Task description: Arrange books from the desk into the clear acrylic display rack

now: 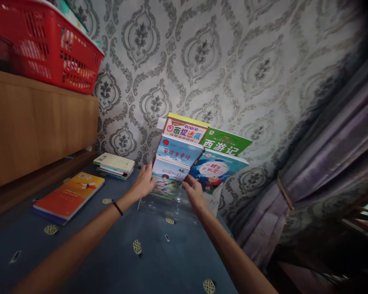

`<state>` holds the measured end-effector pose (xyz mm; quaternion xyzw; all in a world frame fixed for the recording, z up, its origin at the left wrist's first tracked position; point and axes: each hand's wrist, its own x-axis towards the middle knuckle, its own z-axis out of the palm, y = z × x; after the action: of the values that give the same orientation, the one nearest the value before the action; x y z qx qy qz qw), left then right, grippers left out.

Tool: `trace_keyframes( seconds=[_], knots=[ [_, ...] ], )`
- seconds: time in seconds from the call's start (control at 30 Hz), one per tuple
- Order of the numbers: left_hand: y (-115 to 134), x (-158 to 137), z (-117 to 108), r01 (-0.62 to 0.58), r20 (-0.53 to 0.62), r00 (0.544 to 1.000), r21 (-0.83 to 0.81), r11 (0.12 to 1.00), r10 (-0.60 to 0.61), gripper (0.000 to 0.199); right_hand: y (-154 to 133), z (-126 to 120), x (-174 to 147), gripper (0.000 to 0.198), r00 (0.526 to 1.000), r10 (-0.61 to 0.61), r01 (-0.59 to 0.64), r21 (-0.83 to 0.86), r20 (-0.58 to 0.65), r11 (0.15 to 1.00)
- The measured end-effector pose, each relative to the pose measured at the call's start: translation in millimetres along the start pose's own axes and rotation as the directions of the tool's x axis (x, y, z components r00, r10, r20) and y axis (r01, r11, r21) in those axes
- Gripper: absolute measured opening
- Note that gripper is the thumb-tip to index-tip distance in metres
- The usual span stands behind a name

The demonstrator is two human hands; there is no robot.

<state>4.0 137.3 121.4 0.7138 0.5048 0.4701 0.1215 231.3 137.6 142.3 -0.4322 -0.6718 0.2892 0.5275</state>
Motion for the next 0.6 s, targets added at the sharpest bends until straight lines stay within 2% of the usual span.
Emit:
trace_keyframes(
  seconds=[0.17, 0.3, 0.43, 0.6],
  knots=[
    [-32.4, -34.5, 9.9, 0.069, -0.123, 0.988, -0.157, 0.985, -0.089, 0.055, 20.7, -8.1, -17.2, 0.057, 0.991, 0.082, -0.080, 0.020, -0.108, 0.997],
    [-62.4, -71.7, 27.6, 0.098, -0.167, 0.975, -0.272, 0.957, -0.148, 0.041, 32.8, -8.0, -40.0, 0.041, 0.982, 0.064, -0.064, 0.004, -0.176, 0.998],
    [-83.6, -103.1, 46.3, 0.130, -0.182, 0.966, -0.270, 0.954, -0.183, 0.036, 40.1, 5.2, -67.1, 0.028, 0.987, 0.068, -0.074, -0.035, -0.145, 0.997],
    [-94.7, -122.6, 54.1, 0.161, -0.122, 0.974, -0.227, 0.961, -0.192, 0.035, 58.5, 32.1, -102.6, 0.023, 0.978, 0.207, -0.207, -0.028, -0.009, 0.978]
  ],
)
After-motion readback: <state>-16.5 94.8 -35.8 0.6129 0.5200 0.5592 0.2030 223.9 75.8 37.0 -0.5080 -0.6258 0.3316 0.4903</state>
